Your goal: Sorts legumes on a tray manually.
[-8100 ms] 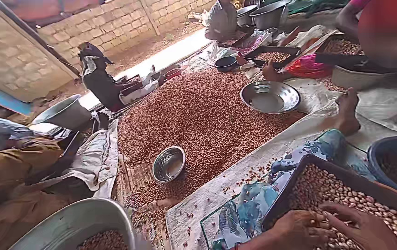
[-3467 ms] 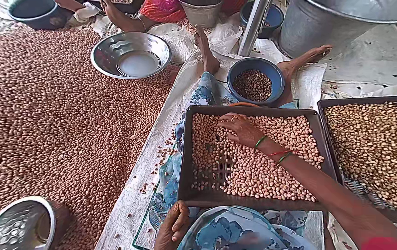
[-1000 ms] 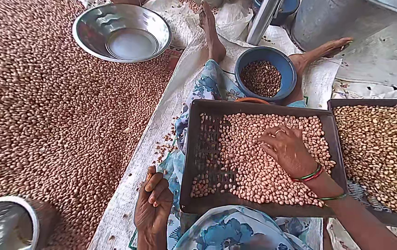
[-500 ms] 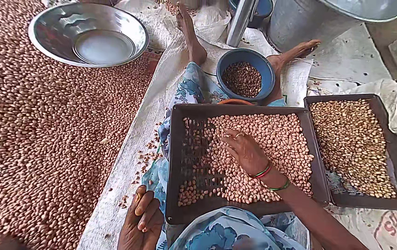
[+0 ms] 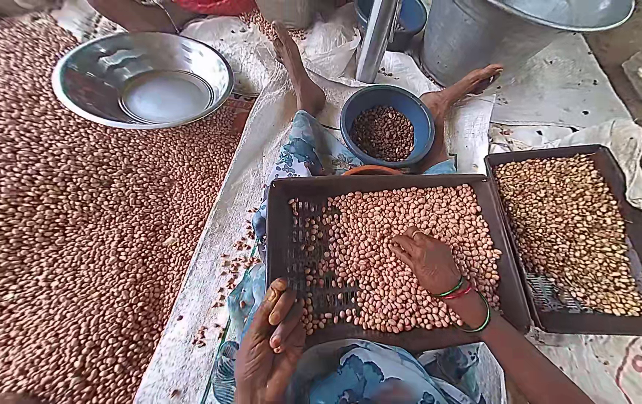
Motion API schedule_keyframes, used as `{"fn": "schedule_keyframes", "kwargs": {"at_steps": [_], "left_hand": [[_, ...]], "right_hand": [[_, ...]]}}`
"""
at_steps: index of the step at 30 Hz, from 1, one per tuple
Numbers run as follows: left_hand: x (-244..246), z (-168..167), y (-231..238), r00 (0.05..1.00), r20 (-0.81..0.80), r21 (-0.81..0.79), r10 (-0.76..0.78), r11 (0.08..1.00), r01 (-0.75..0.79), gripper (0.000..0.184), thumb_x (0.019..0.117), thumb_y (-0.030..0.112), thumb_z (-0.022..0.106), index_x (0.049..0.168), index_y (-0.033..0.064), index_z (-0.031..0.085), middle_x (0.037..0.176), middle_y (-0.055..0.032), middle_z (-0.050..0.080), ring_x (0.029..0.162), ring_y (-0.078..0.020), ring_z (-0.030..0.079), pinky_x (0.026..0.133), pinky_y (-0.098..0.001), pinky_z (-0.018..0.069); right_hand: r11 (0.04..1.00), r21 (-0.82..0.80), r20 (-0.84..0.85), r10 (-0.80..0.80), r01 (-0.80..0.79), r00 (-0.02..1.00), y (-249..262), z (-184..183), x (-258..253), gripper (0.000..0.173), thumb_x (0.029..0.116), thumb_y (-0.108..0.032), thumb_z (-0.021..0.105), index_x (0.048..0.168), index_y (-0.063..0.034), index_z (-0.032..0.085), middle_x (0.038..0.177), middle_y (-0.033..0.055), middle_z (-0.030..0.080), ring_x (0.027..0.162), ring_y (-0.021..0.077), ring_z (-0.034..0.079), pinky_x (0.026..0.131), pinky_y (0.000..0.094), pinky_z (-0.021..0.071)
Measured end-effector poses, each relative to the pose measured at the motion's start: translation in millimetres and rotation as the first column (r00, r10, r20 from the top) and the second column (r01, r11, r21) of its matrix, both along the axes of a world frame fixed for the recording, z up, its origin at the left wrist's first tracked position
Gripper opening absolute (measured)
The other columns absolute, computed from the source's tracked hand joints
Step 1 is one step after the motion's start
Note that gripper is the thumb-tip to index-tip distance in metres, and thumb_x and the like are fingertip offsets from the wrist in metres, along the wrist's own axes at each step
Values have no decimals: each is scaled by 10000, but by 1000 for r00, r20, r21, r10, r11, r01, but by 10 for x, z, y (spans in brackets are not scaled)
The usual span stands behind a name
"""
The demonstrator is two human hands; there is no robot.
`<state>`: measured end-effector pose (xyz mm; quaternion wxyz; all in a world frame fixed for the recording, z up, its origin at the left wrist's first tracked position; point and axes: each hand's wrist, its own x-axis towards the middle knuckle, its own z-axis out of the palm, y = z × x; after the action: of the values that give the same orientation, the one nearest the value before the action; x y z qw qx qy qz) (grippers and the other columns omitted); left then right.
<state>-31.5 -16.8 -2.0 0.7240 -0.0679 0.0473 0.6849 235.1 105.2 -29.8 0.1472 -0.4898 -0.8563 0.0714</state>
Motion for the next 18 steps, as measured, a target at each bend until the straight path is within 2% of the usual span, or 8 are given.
{"fn": "schedule_keyframes", "kwargs": {"at_steps": [4, 5, 7, 10, 13, 14, 16, 18], "left_hand": [[97, -26, 46, 998, -57, -67, -42, 997, 38, 152, 1024, 107, 536, 1020, 20, 660, 726, 8, 642, 559, -28, 625, 516, -127, 518], [111, -41, 49, 997, -61, -78, -54, 996, 49, 142, 1017, 102, 548, 1013, 20, 663, 718, 7, 642, 552, -30, 625, 509, -130, 517], [127, -91, 25, 991, -96, -62, -89, 995, 83, 134, 1006, 116, 579, 1026, 21, 672, 711, 7, 634, 554, -34, 625, 512, -137, 524], [166, -141, -95, 963, -218, -63, -160, 987, 149, 179, 998, 164, 613, 1054, 23, 708, 733, 4, 647, 565, -19, 615, 518, -125, 510], [179, -179, -237, 869, -400, -24, -290, 952, 306, 236, 1016, 251, 588, 1113, 86, 726, 778, 55, 668, 572, 40, 579, 521, -89, 464], [169, -203, -279, 847, -418, 4, -327, 932, 362, 257, 1022, 268, 575, 1137, 95, 727, 802, 59, 683, 586, 45, 587, 532, -86, 469], [142, -257, -346, 828, -417, 61, -374, 898, 436, 282, 1040, 276, 544, 1178, 101, 718, 833, 59, 701, 615, 50, 602, 555, -85, 477], [120, -279, -395, 824, -400, 89, -402, 877, 471, 288, 1045, 279, 535, 1186, 99, 710, 827, 65, 694, 615, 59, 596, 550, -76, 467]], "right_hand": [[849, -528, 205, 123, 3, 971, 267, 479, -86, 216, 1020, -89, 574, 1119, 25, 729, 1034, 236, 701, 972, 406, 687, 838, 554, 525], [860, -510, 161, 125, -26, 979, 354, 551, -62, 189, 1008, -87, 605, 1092, 22, 734, 1005, 225, 703, 946, 390, 687, 828, 544, 528], [978, -195, -94, 56, -74, 994, 517, 670, 25, 134, 936, -38, 694, 1041, 41, 714, 960, 241, 671, 810, 372, 683, 714, 516, 556], [998, -3, -216, -69, 70, 974, 711, 1067, 161, 508, 973, -144, 698, 1438, -25, 531, 1328, 249, 583, 817, 311, 677, 686, 451, 561], [982, -180, -111, 32, -52, 993, 518, 1105, 433, 201, 943, -74, 679, 1103, 39, 727, 974, 237, 716, 785, 372, 696, 724, 552, 550], [917, -384, 10, 119, -106, 993, 390, 1068, 513, 157, 960, -78, 651, 1017, 16, 764, 895, 211, 728, 788, 375, 703, 740, 561, 543], [587, -804, 173, 390, -99, 905, 168, 903, 539, 219, 1011, -81, 577, 1071, 6, 770, 957, 231, 738, 923, 425, 697, 860, 599, 500], [403, -907, 120, 525, -122, 843, -126, 572, 443, 222, 994, -79, 573, 1025, 22, 768, 908, 237, 725, 899, 426, 685, 836, 587, 490]]}}
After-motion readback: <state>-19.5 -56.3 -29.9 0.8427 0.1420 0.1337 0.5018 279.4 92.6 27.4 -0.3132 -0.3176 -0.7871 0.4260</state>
